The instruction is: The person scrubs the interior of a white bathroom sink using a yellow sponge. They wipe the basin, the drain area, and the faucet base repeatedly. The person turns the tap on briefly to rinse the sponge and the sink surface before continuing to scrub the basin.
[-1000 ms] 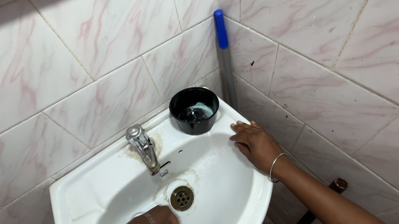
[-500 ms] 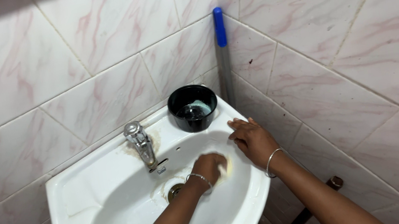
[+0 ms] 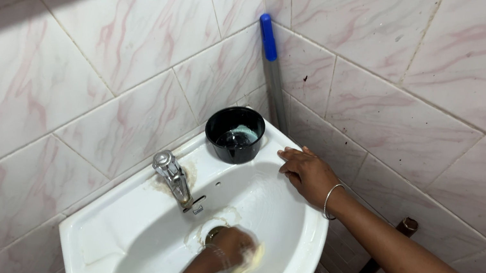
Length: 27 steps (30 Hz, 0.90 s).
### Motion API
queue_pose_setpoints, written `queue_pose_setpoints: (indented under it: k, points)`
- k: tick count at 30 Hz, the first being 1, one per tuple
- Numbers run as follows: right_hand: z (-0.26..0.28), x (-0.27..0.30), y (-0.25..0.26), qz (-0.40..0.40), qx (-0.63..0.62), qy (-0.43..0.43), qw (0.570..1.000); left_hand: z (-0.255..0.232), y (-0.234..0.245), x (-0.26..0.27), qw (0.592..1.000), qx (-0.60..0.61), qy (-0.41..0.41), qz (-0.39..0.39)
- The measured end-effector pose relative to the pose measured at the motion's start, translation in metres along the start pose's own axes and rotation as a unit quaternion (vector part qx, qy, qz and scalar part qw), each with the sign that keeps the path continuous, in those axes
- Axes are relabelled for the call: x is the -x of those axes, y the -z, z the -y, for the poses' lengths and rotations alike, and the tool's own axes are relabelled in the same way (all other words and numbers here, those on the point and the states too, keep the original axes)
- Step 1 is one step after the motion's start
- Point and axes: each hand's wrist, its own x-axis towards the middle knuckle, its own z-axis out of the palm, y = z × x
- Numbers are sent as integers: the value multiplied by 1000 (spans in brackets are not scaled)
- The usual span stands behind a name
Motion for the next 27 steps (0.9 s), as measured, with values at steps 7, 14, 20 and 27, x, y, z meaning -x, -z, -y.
queue_pose_setpoints:
  k: [7, 14, 20, 27]
  points:
    - [2, 2, 0, -16, -14, -2, 1000, -80, -1, -93, 956, 78, -56, -276]
    - [2, 1, 0, -18, -5, 7, 1000, 20, -2, 14, 990, -18, 62, 125]
    - [3, 1, 2, -22, -7, 3, 1000, 57, 33, 56, 972, -51, 101, 207]
    - [6, 3, 2, -30, -11, 0, 999, -67, 4, -78, 994, 22, -36, -98]
